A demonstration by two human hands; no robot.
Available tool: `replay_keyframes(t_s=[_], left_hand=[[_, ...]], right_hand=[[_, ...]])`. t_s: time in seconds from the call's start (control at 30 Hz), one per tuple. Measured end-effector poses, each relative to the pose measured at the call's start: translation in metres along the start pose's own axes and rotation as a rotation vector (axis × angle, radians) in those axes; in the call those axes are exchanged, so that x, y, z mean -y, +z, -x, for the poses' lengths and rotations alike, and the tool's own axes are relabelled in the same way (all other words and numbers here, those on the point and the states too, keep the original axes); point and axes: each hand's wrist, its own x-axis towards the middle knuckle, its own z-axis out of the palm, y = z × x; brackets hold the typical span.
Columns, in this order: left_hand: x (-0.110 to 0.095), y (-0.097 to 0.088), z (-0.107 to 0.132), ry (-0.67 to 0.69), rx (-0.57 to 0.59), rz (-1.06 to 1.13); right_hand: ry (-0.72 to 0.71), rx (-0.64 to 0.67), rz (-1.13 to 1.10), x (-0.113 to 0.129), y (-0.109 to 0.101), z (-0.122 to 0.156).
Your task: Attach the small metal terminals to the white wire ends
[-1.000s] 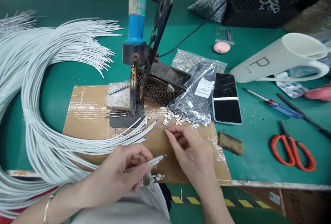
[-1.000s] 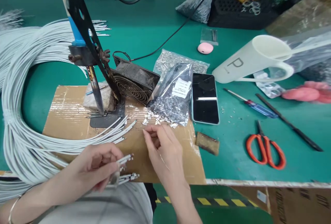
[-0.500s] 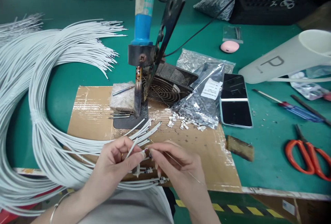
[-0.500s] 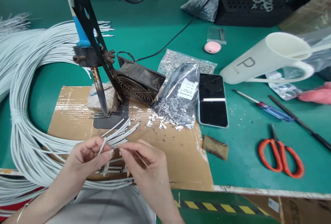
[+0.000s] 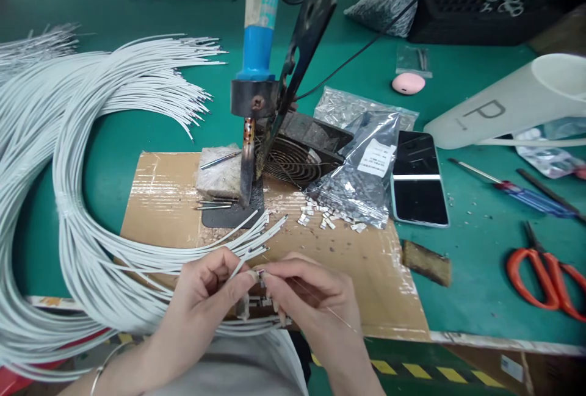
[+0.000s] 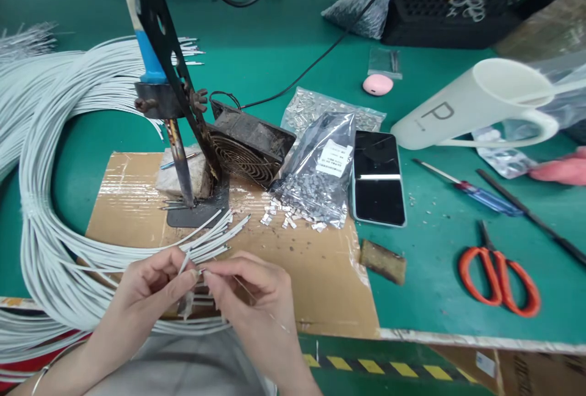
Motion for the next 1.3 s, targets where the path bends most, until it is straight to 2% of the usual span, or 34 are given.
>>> replay_keyframes(t_s=[0.17,0.3,0.43,0.57,0.73,0.87,1.0,1.13,1.3], left_hand=[[0.0,0.005,0.001,0.051,-0.04,-0.015],[-0.001,0.008,0.002,0.147,-0.118,-0.117],[0.004,0.007,0.004,0.171,-0.153,-0.222],[0.006,0.007,0.003,0.174,-0.167,-0.237],[0.004,0.007,0.002,0.17,-0.168,-0.229],[0.005,0.005,0.003,0.186,-0.137,-0.269],[0.005,0.006,0.004,0.159,-0.12,-0.225],[0.005,0.005,0.006,0.149,-0.118,-0.225],[0.009,0.002,0.006,0.22,-0.123,-0.334]], right_hand=[[0.083,-0.019,-0.186,-0.018,0.003,0.001],[0.089,0.027,-0.215,-0.022,0.002,-0.001],[0.117,0.025,-0.135,-0.006,-0.004,-0.003],[0.057,0.071,0.022,0.006,-0.008,-0.003],[0.072,0.054,-0.01,0.004,-0.008,-0.003],[-0.034,0.137,0.063,0.003,-0.014,-0.004],[-0.1,0.142,0.123,0.003,-0.017,-0.005],[-0.08,0.122,0.091,0.0,-0.015,-0.004],[-0.07,0.128,0.071,0.0,-0.016,-0.003]])
